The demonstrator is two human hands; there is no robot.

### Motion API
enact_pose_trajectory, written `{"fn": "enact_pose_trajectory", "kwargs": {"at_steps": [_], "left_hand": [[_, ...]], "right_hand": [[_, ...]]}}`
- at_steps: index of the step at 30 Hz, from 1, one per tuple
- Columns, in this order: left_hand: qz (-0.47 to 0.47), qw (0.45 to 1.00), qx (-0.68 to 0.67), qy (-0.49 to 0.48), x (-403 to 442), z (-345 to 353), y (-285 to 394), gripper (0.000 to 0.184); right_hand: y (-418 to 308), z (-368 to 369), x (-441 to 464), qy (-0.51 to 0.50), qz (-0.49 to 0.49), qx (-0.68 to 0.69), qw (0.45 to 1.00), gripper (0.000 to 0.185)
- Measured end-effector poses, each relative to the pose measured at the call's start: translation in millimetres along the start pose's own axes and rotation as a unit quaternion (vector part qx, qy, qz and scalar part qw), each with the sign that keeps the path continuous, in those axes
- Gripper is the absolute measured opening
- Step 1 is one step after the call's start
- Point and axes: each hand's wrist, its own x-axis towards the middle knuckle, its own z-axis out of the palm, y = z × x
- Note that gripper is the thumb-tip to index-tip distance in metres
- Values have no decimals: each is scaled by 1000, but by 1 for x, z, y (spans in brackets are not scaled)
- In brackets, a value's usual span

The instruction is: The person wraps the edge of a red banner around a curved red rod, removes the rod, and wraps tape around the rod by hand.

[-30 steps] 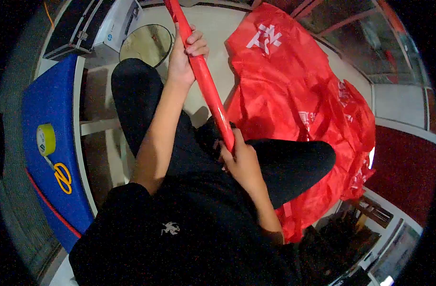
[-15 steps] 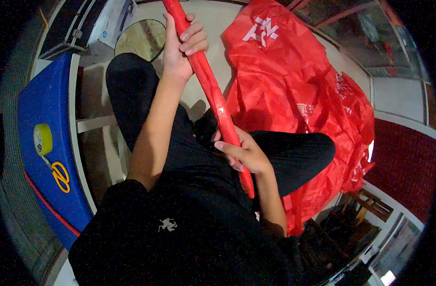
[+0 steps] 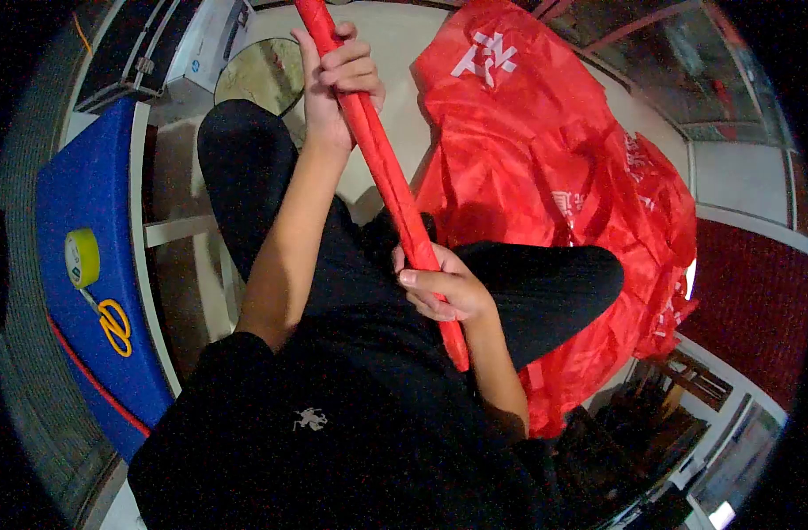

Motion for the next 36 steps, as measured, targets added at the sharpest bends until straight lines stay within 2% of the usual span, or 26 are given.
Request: {"fn": "enact_pose_trajectory", "kwargs": {"at_steps": [1,2,3,4,5,6,8,10,11,12,14,17,18,19,20,21,23,24,26,27,29,32,34,36], "left_hand": [[-40,998,-10,-46,0,-3,2,51],[-40,998,-9,-46,1,-7,4,51],[-64,994,-18,-87,2,-10,5,51],[-87,988,-27,-128,3,-14,7,52],[-87,988,-26,-128,3,-13,8,52],[-73,991,-7,-111,3,-13,9,51],[-59,994,11,-92,0,-11,10,51],[-20,998,60,-14,-4,-9,14,49],[-21,998,59,-12,-4,-9,16,49],[-17,997,81,-5,-3,-8,19,49],[-12,995,103,5,-4,-7,22,48],[7,988,150,40,2,-3,32,39],[30,986,163,17,9,-2,39,42],[54,983,175,-8,14,-2,46,47],[100,977,183,53,21,12,47,46],[99,977,180,51,24,12,52,46],[21,989,143,8,33,10,64,45],[-3,993,121,13,35,11,71,45],[3,991,131,13,42,16,81,44],[14,990,142,14,43,15,89,43],[-19,987,157,22,45,5,109,41],[-14,982,171,76,43,-9,113,36],[95,943,253,196,39,-11,103,29],[59,964,195,169,38,-18,97,27]], "right_hand": [[0,2,-1,21,1,-37,999,13],[0,4,-1,41,2,-74,996,15],[-2,6,-1,40,2,-74,996,15],[-4,9,-1,85,19,-143,986,17],[-6,13,-1,129,36,-211,968,19],[-7,15,0,129,36,-211,968,19],[-6,21,2,185,-1,-329,926,22],[1,26,5,217,-24,-351,910,23],[3,29,5,247,-47,-374,893,23],[4,30,6,249,-47,-372,893,23],[4,33,6,283,-20,-441,851,25],[8,37,4,303,-26,-473,827,26],[13,35,0,305,-22,-472,827,26],[19,28,-3,284,-59,-466,836,25],[21,24,-6,263,-99,-462,841,25],[16,29,-6,265,-99,-464,839,25],[4,43,-9,256,-14,-392,883,25],[8,42,-10,260,-15,-390,883,25],[15,36,-11,215,-39,-313,924,27],[15,38,-13,218,-37,-308,925,27],[12,43,-13,214,5,-280,936,28],[17,46,-7,229,7,-298,926,27],[24,46,-7,231,-11,-306,923,27],[25,45,-5,233,-28,-315,920,26]]}}
